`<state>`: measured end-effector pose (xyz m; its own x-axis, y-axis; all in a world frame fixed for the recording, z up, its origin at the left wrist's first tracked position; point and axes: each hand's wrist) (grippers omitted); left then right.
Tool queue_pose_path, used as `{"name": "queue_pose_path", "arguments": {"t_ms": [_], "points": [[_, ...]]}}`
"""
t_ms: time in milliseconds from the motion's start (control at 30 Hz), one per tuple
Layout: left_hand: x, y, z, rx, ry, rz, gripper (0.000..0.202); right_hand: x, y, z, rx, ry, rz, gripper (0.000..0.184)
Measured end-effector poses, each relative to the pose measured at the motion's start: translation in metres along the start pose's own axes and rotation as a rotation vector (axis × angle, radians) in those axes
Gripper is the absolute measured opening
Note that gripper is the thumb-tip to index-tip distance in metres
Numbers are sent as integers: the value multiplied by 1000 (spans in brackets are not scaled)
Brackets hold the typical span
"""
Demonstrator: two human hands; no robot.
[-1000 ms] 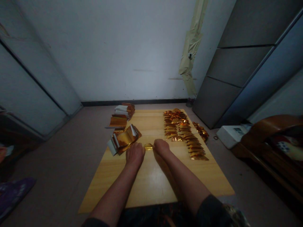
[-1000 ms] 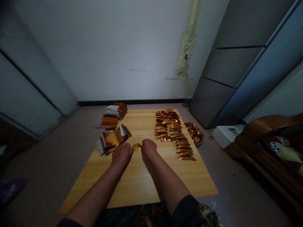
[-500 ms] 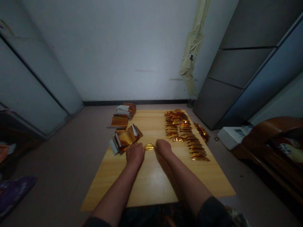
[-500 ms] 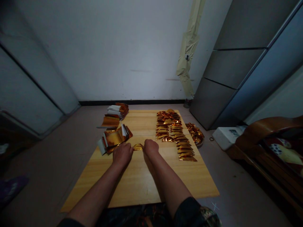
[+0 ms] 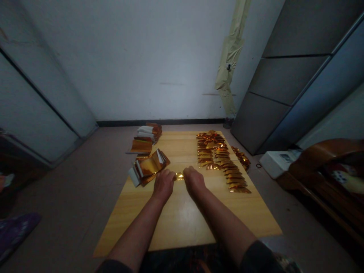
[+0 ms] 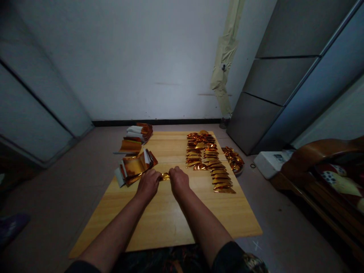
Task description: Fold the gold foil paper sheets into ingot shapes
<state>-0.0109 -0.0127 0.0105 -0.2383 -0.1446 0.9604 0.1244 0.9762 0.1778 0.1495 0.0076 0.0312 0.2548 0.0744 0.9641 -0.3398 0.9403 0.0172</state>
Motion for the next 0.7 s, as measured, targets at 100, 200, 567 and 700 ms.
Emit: {"name": "queue_pose_path", "arguments": {"t_ms": [100,200,567,700], "points": [[-2,1,3,0,-55,-18,20,-4,0,3,89,-47,-12,21],[-4,2,5,20,-122,-36,21,-8,4,4,95,-74,13,22],[3,2,12,121,-257,31,34,-13,4,14,-98,45,-72,24],[3,3,13,145,-252,45,39,-14,6,22,-169,47,-89,36]]}}
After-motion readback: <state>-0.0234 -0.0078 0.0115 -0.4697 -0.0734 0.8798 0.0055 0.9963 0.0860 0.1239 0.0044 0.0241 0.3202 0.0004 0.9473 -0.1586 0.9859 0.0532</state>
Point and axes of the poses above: each hand's wrist, its own y-axis towards the middle knuckle, its own x-axis out of the back of the hand, z = x × y
